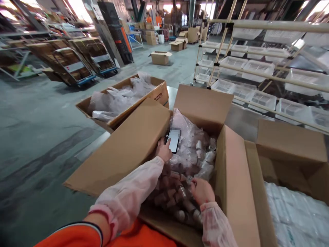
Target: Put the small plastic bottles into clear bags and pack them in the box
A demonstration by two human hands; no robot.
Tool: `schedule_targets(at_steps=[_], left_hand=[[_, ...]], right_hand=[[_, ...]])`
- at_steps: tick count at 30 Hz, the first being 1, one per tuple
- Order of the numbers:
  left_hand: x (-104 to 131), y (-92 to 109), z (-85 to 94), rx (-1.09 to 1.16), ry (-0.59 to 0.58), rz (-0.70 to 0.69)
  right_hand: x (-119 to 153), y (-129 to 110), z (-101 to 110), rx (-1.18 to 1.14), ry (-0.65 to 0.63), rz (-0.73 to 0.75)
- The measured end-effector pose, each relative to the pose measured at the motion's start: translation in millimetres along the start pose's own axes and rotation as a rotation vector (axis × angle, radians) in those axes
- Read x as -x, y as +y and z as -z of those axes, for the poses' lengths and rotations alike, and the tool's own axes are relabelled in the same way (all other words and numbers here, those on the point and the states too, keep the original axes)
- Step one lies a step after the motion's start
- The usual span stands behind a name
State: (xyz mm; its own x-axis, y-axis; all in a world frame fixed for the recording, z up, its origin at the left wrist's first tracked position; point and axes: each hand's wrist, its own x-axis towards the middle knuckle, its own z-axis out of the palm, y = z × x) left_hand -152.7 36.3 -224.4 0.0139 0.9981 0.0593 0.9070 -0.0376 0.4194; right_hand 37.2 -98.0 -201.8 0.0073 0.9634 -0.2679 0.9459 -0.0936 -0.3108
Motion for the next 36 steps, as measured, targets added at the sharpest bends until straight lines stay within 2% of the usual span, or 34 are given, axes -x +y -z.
schedule_targets(at_steps=[4, 15, 21, 23, 25, 26, 28, 31, 33, 36], left_hand=[[-2.1, -1.7, -3.8, -0.048, 0.005, 0.005], [-5.4, 5.1, -7.8, -0.095, 0.025, 0.070], [2.4, 15.9, 3.5, -0.037, 0.113, 0.121], [13.9, 23.9, 11.6, -0.010, 0.140, 0.032], [29.7, 32.3, 17.8, 0.037, 0.138, -0.156], [38.0, 35.6, 18.7, 0.050, 0.102, -0.251], [53.1, 38.6, 14.3, 0.024, -0.074, -0.375], [67.2, 34.1, -7.1, -0.054, -0.371, -0.405], [71.8, 28.9, -24.7, -0.061, -0.447, -0.394], [75.9, 25.2, -42.9, -0.036, -0.444, -0.367]], right_hand=[[-0.5, 5.2, -2.5, -0.056, 0.027, 0.043], [2.9, 0.5, 3.2, -0.046, 0.011, 0.003], [1.7, 4.8, 0.3, -0.082, 0.033, 0.023], [1.2, 5.3, -0.5, -0.126, 0.116, 0.017], [0.6, 5.1, -0.5, -0.207, 0.265, 0.020], [0.3, 4.8, 0.0, -0.251, 0.349, 0.023], [-0.3, 4.3, 1.7, -0.306, 0.492, 0.021], [-1.8, 5.3, 4.1, -0.308, 0.591, -0.017], [-3.5, 8.1, 4.1, -0.312, 0.598, -0.043], [-6.9, 15.2, 1.5, -0.352, 0.578, -0.046]])
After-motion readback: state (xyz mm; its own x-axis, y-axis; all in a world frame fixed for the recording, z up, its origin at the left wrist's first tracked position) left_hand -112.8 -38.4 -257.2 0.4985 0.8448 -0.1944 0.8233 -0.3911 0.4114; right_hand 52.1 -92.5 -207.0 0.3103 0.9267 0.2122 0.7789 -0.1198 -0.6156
